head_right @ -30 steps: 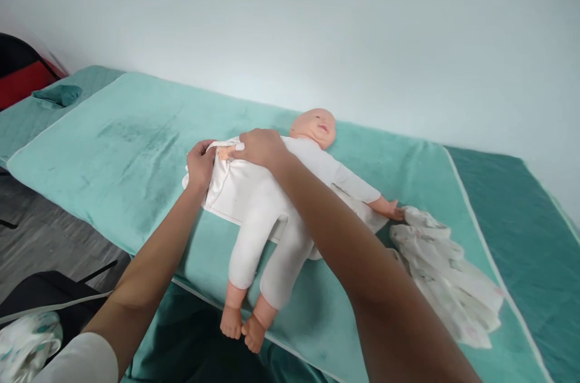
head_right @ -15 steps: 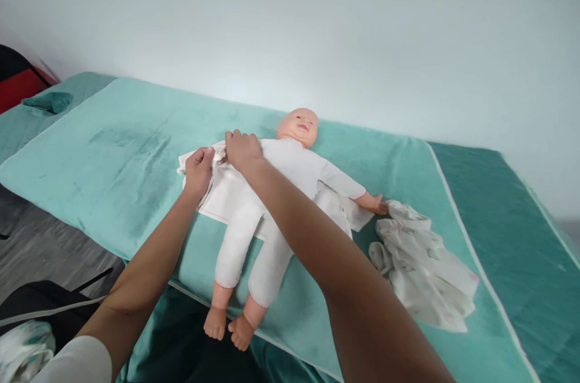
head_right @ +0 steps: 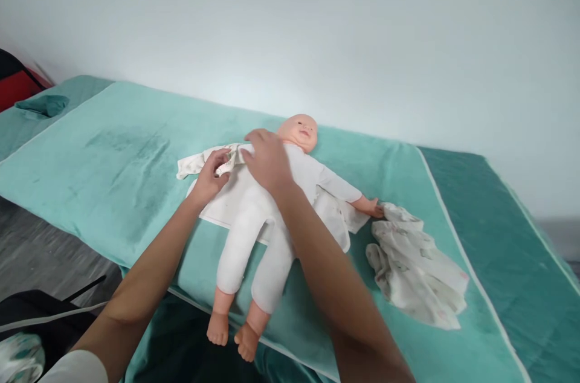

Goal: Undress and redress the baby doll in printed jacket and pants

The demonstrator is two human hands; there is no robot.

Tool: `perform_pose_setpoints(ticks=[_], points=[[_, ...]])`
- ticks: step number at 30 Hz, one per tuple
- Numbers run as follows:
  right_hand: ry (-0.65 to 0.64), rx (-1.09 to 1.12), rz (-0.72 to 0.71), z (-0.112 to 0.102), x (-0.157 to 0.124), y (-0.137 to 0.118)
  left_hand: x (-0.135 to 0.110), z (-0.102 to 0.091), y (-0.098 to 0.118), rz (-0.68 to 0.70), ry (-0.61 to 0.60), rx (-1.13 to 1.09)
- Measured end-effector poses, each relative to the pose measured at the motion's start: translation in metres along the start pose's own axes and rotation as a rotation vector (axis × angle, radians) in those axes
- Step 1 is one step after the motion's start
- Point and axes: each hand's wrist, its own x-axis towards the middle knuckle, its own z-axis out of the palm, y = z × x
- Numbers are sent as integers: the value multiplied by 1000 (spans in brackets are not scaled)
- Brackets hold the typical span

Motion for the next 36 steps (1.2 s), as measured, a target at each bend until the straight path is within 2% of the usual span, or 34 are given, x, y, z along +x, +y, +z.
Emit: perform_pose_setpoints(ticks=[2,3,4,5,7,9,13,18,22,26,29,31,34,36], points=[[274,45,156,-17,-30,21,1,0,-5,41,70,146],[395,36,285,-24,-45,32,2,0,-7,40,108,206],[462,23,416,-29,-59,43,4,0,-8,23,141,249],[451,-1,522,-33,-72,53,5,1,-7,-7,171,268],[332,-53,671,-38,-89,67,8,2,0,-78,213,238],[214,-79,729,-39,-98,71,12,5,13,-131,230,150],[207,-9,711,-36,-100,69,26,18,46,-185,219,-45],[259,383,520,-20,-99,69,44,38,73,-194,165,-136],[234,578,389,-5,-97,71,51,39,82,-183,83,-50],[154,674,359,4,-95,77,57,26,91,-165,36,142],[123,720,346,8,-94,82,60,17,108,-196,19,314],[101,765,337,8,-94,83,59,16,126,-234,-56,316],[65,844,316,8,-95,82,54,17,156,-295,-312,144],[60,870,325,7,-95,81,47,19,166,-288,-394,44]])
